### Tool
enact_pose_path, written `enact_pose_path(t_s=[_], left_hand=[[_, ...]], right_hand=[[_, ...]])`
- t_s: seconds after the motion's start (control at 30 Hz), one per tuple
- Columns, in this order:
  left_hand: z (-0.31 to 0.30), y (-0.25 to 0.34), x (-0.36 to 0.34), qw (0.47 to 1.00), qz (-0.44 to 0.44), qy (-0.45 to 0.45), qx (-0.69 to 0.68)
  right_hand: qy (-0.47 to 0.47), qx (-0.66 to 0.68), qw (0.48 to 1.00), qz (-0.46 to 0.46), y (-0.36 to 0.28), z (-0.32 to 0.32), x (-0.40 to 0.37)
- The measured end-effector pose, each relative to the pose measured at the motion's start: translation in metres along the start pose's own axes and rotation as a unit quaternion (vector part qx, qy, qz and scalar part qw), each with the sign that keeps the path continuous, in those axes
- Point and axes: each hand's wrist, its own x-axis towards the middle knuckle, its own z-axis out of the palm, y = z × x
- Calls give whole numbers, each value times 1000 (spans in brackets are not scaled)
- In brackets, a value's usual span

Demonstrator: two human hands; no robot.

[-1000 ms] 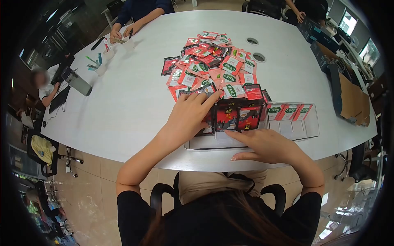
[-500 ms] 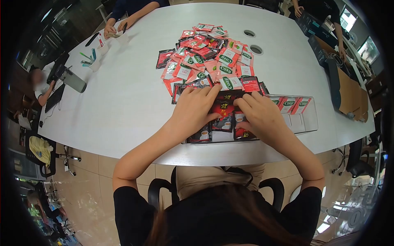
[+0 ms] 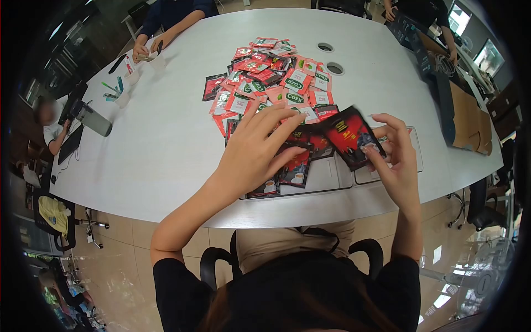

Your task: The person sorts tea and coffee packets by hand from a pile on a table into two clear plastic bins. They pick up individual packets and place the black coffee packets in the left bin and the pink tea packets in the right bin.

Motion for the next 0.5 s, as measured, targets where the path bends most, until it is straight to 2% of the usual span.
enact_pose_path(t_s=[0.03, 0.07, 0.17, 0.2, 0.27, 0.33, 0.37, 0.4, 0.5], left_hand=[[-4, 5, 3, 999, 4, 7, -39], [-7, 10, 4, 997, 8, 14, -77], [-8, 28, 8, 945, -114, -48, -304], [-1, 29, 8, 927, -130, -12, -351], [3, 27, 11, 899, -162, -24, -406], [7, 22, 15, 874, -179, -28, -450], [7, 20, 16, 898, -164, -50, -405], [6, 18, 17, 919, -148, -71, -358], [21, 18, 20, 953, -99, -104, -266]], right_hand=[[29, 97, 994, 26, 4, 4, -5], [17, 115, 993, 9, 12, 7, -9], [64, 229, 971, -14, 22, 42, -22], [51, 198, 978, -36, 29, 48, -25], [24, 137, 987, -78, 42, 56, -31], [54, 58, 990, -116, 49, 61, -32], [69, 18, 988, -133, 49, 63, -33], [107, 3, 988, -107, 44, 65, -36], [224, -174, 934, -216, 57, 67, -42]])
